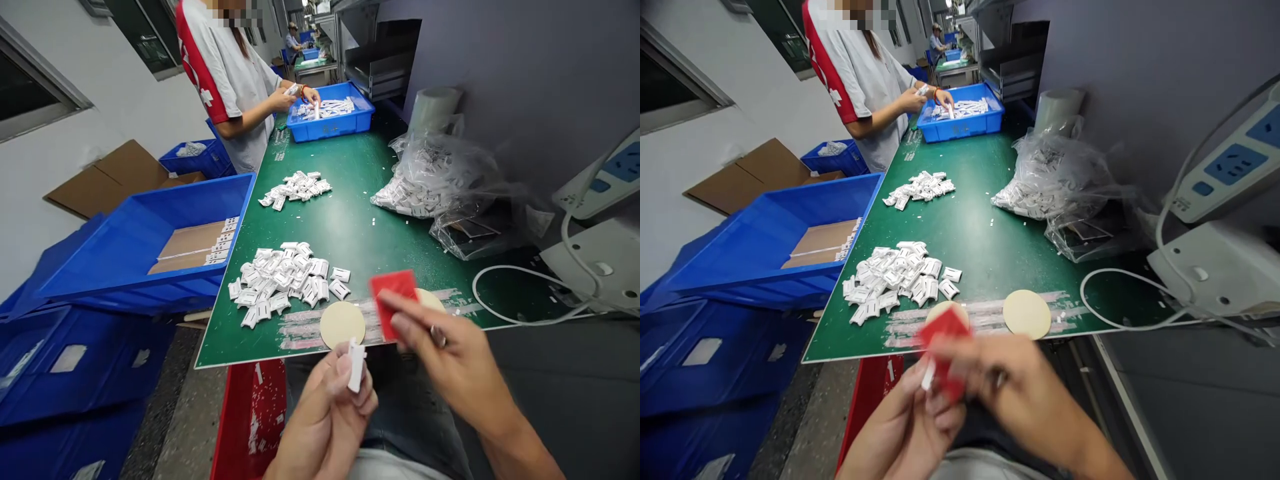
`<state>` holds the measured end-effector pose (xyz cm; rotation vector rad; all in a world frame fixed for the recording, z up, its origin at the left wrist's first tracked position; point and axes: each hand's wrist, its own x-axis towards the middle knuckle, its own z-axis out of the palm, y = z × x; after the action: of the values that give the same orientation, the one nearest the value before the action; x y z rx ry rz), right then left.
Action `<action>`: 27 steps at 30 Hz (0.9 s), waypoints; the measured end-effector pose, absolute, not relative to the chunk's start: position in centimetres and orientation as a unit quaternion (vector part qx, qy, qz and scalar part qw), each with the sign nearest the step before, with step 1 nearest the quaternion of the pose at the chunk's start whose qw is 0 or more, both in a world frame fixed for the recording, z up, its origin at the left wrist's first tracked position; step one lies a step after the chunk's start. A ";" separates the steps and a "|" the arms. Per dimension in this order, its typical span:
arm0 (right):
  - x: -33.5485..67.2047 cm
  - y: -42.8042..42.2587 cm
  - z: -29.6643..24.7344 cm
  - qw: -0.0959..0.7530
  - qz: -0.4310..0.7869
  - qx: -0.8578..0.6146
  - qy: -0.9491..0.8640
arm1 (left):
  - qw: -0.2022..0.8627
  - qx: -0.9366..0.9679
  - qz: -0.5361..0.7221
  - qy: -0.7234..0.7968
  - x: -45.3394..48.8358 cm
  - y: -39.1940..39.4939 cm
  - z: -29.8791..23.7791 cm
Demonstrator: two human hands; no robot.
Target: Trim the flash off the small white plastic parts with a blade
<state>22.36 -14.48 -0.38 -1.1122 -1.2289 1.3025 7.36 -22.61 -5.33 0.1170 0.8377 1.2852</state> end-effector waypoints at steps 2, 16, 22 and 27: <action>22.5 -14.8 -0.5 0.498 0.546 -0.459 -0.493 | 0.640 0.148 0.617 0.433 6.6 -22.7 -6.2; 24.8 -18.8 -3.2 0.410 0.701 -0.325 -0.484 | -0.074 0.741 0.508 0.433 2.8 -22.2 -7.4; 23.8 -17.3 -3.0 0.462 0.622 -0.435 -0.458 | -0.095 0.743 0.506 0.427 2.5 -22.6 -6.6; 22.8 -17.0 -2.9 0.466 0.625 -0.442 -0.443 | -0.079 0.715 0.520 0.461 3.4 -23.1 -5.7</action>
<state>22.76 -16.95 -2.85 -1.0859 -1.0882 1.5357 3.38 -23.05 -5.73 2.3656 1.5272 1.7195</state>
